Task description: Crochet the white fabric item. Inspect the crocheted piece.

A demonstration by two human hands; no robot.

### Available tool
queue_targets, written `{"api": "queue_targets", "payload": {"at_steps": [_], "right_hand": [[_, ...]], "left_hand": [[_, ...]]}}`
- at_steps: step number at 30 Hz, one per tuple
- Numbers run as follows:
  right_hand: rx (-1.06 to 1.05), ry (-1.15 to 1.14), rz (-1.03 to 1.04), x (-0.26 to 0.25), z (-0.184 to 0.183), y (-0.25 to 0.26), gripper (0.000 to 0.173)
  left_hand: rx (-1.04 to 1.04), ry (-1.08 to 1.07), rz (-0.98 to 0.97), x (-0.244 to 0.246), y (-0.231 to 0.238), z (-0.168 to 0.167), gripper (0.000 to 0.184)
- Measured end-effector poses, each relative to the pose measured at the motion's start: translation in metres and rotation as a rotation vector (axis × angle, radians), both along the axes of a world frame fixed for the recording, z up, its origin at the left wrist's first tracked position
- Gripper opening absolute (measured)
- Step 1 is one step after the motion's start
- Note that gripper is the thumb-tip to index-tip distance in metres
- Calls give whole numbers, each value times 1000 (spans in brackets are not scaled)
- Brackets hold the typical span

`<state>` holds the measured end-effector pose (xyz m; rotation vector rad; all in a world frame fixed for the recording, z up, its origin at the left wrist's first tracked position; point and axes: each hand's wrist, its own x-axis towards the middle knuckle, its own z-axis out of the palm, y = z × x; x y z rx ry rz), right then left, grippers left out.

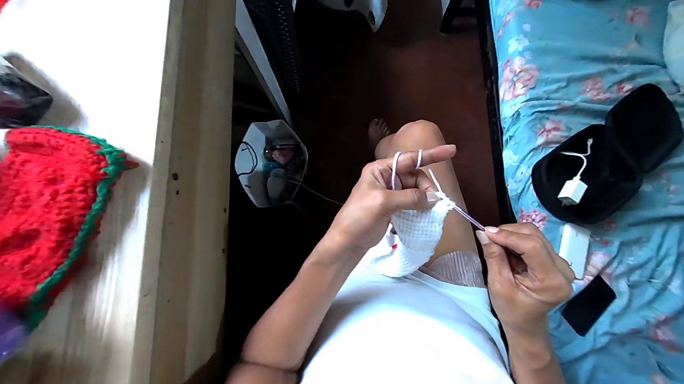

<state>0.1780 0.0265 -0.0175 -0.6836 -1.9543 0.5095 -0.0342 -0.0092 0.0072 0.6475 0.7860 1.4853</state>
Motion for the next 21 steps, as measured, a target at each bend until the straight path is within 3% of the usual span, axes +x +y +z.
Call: {"api": "queue_targets", "payload": {"at_steps": [16,21], "right_hand": [[-37,45,27,3,-1,2,7],[-226,158,112,1,-1,1,4]], "left_hand": [[48,148,31,6,-2,5,53],[43,170,16,9,-1,4,56]]}}
